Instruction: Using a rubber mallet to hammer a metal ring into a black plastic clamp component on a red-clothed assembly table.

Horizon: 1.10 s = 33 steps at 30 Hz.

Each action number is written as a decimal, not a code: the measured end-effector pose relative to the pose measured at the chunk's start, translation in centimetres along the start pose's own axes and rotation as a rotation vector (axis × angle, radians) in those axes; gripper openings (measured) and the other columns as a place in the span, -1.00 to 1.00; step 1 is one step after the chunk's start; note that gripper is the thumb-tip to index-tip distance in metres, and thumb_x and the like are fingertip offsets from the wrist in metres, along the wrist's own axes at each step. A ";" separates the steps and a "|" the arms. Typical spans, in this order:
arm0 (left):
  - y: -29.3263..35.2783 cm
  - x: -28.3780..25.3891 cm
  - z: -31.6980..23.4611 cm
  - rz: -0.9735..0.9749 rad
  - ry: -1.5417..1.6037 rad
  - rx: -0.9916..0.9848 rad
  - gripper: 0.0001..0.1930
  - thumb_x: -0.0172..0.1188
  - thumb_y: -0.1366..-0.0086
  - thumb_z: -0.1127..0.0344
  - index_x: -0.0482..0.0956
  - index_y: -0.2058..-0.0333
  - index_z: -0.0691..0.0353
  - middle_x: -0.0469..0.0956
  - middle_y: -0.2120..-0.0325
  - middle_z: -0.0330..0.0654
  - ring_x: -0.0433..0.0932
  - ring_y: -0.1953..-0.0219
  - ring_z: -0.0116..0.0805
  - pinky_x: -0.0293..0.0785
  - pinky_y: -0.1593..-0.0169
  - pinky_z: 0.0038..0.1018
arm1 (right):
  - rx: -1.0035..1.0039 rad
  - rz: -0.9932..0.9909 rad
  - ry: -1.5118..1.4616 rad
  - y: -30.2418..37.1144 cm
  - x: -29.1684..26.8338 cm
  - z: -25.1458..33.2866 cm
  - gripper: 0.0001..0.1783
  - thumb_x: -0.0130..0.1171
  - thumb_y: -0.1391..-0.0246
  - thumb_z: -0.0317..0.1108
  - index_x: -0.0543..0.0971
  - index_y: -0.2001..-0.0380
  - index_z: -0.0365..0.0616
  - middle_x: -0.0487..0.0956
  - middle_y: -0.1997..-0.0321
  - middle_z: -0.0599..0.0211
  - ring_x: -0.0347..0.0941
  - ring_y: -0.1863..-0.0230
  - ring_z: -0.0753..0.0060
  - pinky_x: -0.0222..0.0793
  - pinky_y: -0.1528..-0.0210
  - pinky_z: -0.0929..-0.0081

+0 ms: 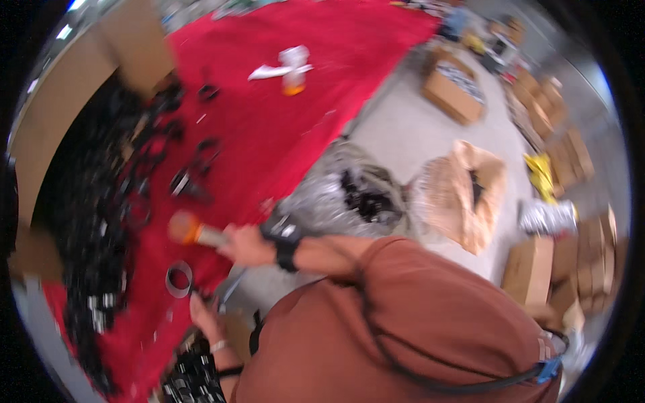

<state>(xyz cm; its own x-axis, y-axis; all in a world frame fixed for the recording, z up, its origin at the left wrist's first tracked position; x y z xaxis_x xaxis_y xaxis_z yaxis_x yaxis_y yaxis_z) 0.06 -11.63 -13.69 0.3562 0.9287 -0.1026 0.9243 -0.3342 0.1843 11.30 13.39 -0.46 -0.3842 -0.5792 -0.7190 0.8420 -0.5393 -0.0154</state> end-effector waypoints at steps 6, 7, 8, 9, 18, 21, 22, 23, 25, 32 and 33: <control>1.2 2.6 -2.2 -0.017 0.396 -0.216 -0.71 -0.05 -0.33 0.20 0.44 0.23 0.36 0.47 0.31 -0.19 0.48 0.30 -0.42 0.45 0.28 -0.47 | 0.080 0.125 -0.242 0.3 0.0 0.3 -0.60 0.12 -0.02 -0.18 0.42 0.16 -0.24 0.53 0.40 -0.08 0.52 0.31 -0.01 0.39 0.27 0.22; 1.3 2.5 -2.3 -0.044 0.402 -0.219 -0.71 -0.05 -0.33 0.20 0.44 0.23 0.36 0.47 0.31 -0.19 0.48 0.30 -0.42 0.45 0.28 -0.47 | -0.011 0.038 -0.288 0.4 -0.7 1.3 -0.57 0.08 -0.07 -0.25 0.37 0.00 -0.18 0.52 0.40 -0.03 0.53 0.32 0.09 0.40 0.27 0.31; 1.4 2.6 -2.6 -0.042 0.375 -0.218 -0.72 -0.05 -0.33 0.21 0.44 0.24 0.35 0.48 0.33 -0.20 0.48 0.31 -0.43 0.43 0.29 -0.49 | -0.020 0.059 -0.287 0.7 -0.7 1.6 -0.57 0.08 -0.07 -0.25 0.37 0.00 -0.18 0.52 0.40 -0.03 0.53 0.32 0.09 0.40 0.27 0.31; 1.5 2.7 -2.8 -0.035 0.346 -0.220 -0.73 -0.06 -0.33 0.21 0.45 0.25 0.34 0.49 0.34 -0.22 0.49 0.32 -0.45 0.41 0.31 -0.52 | -0.051 0.103 -0.293 1.0 -1.4 3.2 -0.54 0.06 -0.08 -0.28 0.33 -0.06 -0.16 0.52 0.39 -0.01 0.53 0.32 0.13 0.40 0.27 0.34; 1.9 2.9 -4.2 -0.059 0.303 -0.267 -0.73 -0.07 -0.32 0.19 0.47 0.29 0.28 0.49 0.41 -0.28 0.45 0.34 -0.52 0.37 0.34 -0.55 | -0.471 0.198 0.024 5.1 1.4 5.6 -0.34 0.09 0.00 -0.36 0.19 -0.22 0.09 0.43 0.44 0.08 0.41 0.52 0.01 0.39 0.42 0.25; 1.4 2.5 -3.1 -0.048 0.277 -0.210 -0.73 -0.05 -0.31 0.17 0.47 0.28 0.26 0.49 0.42 -0.31 0.43 0.34 -0.54 0.34 0.34 -0.56 | -0.456 0.277 0.092 4.4 1.2 5.1 -0.34 0.11 0.01 -0.32 0.21 -0.20 0.13 0.41 0.47 0.08 0.41 0.51 -0.04 0.36 0.47 0.17; 1.8 2.4 -3.6 -0.050 0.279 -0.215 -0.73 -0.05 -0.31 0.17 0.47 0.28 0.26 0.49 0.42 -0.31 0.43 0.34 -0.54 0.34 0.34 -0.56 | -0.446 0.294 0.088 4.5 1.1 5.7 -0.35 0.11 0.00 -0.31 0.21 -0.20 0.11 0.41 0.47 0.08 0.40 0.51 -0.04 0.36 0.47 0.17; 2.5 2.4 -3.7 -0.085 0.272 -0.271 -0.73 -0.04 -0.30 0.16 0.48 0.28 0.26 0.49 0.43 -0.30 0.42 0.34 -0.54 0.34 0.34 -0.56 | -0.447 0.309 0.022 4.8 0.7 6.9 -0.36 0.10 -0.02 -0.31 0.20 -0.21 0.08 0.41 0.48 0.08 0.40 0.52 -0.05 0.36 0.47 0.16; 2.0 2.3 -3.6 -0.096 0.241 -0.299 -0.74 -0.03 -0.30 0.16 0.47 0.32 0.26 0.49 0.45 -0.29 0.40 0.39 -0.56 0.31 0.36 -0.57 | -0.512 0.267 -0.041 3.5 -0.7 11.4 -0.37 0.09 -0.03 -0.31 0.20 -0.21 0.07 0.41 0.49 0.07 0.40 0.52 -0.05 0.36 0.47 0.17; 2.1 2.6 -4.0 -0.151 0.272 -0.275 -0.78 -0.03 -0.29 0.24 0.47 0.42 0.25 0.48 0.56 -0.31 0.32 0.51 -0.58 0.24 0.43 -0.58 | -0.613 0.285 0.059 -2.0 3.7 16.2 -0.41 0.04 -0.07 -0.42 0.21 -0.20 -0.09 0.44 0.42 -0.06 0.46 0.46 0.02 0.36 0.43 0.28; 2.2 2.5 -3.9 -0.152 0.277 -0.275 -0.78 -0.03 -0.29 0.24 0.47 0.42 0.25 0.48 0.56 -0.31 0.32 0.51 -0.58 0.24 0.43 -0.58 | -0.615 0.286 0.064 -2.7 4.4 15.6 -0.41 0.04 -0.07 -0.42 0.21 -0.20 -0.09 0.44 0.42 -0.06 0.46 0.46 0.02 0.36 0.43 0.28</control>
<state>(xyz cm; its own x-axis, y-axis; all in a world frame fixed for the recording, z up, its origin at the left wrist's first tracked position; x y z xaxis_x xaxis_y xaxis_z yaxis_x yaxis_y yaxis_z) 2.49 -9.41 -9.74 0.1339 0.9847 0.1111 0.8793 -0.1698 0.4450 1.42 2.80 7.25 -0.1070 -0.6002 -0.7927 0.9765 0.0865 -0.1973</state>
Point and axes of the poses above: each hand's wrist, its own y-axis away from the middle knuckle, its own x-axis out of the palm, z = x × y, the point moved 9 cm from there along -y, towards the middle knuckle
